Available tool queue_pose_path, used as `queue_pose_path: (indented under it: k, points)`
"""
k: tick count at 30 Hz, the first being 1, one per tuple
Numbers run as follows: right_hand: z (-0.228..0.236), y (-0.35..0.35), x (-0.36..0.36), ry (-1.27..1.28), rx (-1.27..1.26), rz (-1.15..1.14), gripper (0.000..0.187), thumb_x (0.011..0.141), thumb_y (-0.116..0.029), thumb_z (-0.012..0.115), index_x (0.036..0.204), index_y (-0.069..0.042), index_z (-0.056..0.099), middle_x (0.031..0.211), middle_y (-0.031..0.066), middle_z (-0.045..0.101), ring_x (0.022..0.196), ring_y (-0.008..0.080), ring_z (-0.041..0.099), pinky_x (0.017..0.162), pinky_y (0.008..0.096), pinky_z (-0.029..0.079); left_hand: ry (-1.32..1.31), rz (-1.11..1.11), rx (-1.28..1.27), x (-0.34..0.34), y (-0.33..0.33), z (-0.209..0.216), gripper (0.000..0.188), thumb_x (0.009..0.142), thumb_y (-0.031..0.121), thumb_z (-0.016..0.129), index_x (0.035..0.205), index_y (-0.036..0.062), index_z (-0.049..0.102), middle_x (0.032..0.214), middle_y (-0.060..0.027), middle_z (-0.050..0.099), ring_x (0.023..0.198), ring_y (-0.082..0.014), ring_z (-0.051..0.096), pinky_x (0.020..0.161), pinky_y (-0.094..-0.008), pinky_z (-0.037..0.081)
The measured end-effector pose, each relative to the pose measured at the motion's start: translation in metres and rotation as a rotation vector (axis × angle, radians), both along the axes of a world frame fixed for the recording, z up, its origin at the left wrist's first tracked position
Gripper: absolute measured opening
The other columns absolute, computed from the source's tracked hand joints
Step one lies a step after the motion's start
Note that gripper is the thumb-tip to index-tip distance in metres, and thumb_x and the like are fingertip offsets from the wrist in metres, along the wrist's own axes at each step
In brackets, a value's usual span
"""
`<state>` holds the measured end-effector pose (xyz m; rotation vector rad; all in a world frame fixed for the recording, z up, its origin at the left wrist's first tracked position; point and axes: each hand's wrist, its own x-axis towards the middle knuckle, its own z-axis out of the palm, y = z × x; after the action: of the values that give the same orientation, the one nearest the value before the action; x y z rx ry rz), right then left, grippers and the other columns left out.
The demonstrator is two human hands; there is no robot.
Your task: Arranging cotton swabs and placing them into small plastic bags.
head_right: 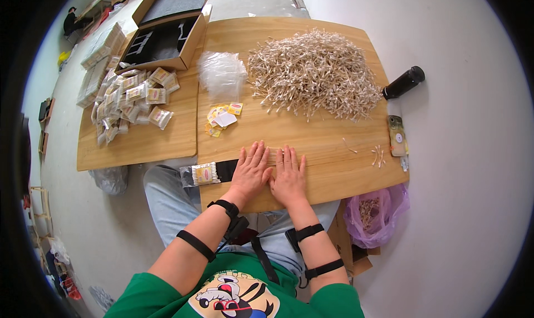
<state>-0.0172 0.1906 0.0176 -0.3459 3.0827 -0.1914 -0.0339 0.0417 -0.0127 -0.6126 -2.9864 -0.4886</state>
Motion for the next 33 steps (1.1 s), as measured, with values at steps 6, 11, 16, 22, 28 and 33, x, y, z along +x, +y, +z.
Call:
queue_pose_path:
  k: [6,11,16,22,28,33]
  points:
    - [-0.004,0.007,-0.006,0.001,-0.044,-0.041,0.08,0.089,-0.036,0.057,0.15,0.003,0.024,0.158,0.0181,0.025,0.148,0.0303,0.021,0.119,0.0531,0.011,0.005,0.002,0.005,-0.001,-0.001,0.002,0.063,0.099,0.044,0.04,0.148,0.0046,0.037,0.159,-0.013,0.025,0.149,-0.0266,0.018,0.12,-0.0486,0.01]
    - [-0.009,-0.002,-0.017,-0.023,0.071,0.037,0.074,0.093,-0.035,0.049,0.152,0.001,0.023,0.159,0.0171,0.022,0.149,0.0294,0.017,0.12,0.0517,0.007,0.005,-0.007,0.035,-0.002,0.0,0.005,0.064,0.099,0.043,0.042,0.148,0.0027,0.036,0.158,-0.0149,0.026,0.149,-0.0275,0.019,0.12,-0.0483,0.011]
    - [-0.014,-0.005,-0.02,-0.019,0.018,0.056,0.069,0.095,-0.035,0.045,0.153,-0.003,0.024,0.161,0.0148,0.02,0.15,0.0278,0.015,0.121,0.0504,0.004,-0.008,0.007,0.058,-0.002,-0.001,0.003,0.066,0.098,0.045,0.041,0.148,0.0022,0.035,0.158,-0.0153,0.027,0.148,-0.0285,0.02,0.12,-0.0475,0.011]
    - [-0.015,-0.005,-0.023,0.058,-0.019,0.035,0.064,0.096,-0.036,0.045,0.15,-0.005,0.032,0.158,0.0135,0.028,0.148,0.027,0.022,0.12,0.0506,0.009,0.028,0.024,0.052,-0.004,0.0,0.004,0.067,0.098,0.045,0.043,0.148,0.0018,0.036,0.157,-0.0156,0.029,0.147,-0.0311,0.021,0.12,-0.0483,0.011]
    - [-0.013,-0.005,-0.019,0.112,-0.114,0.063,0.058,0.095,-0.03,0.049,0.146,-0.003,0.04,0.153,0.0146,0.037,0.144,0.0286,0.03,0.12,0.0493,0.014,0.022,0.043,0.095,-0.002,0.001,0.007,0.067,0.097,0.044,0.045,0.147,0.0005,0.036,0.156,-0.0163,0.03,0.146,-0.0346,0.022,0.119,-0.051,0.012]
    - [-0.016,0.008,-0.043,0.225,-0.458,-0.044,0.05,0.091,-0.016,0.056,0.139,-0.007,0.048,0.136,0.016,0.051,0.127,0.0324,0.047,0.104,0.0481,0.037,0.017,0.043,0.073,-0.004,0.002,0.001,0.068,0.097,0.045,0.045,0.148,0.001,0.034,0.157,-0.0158,0.029,0.147,-0.0313,0.023,0.119,-0.051,0.013]
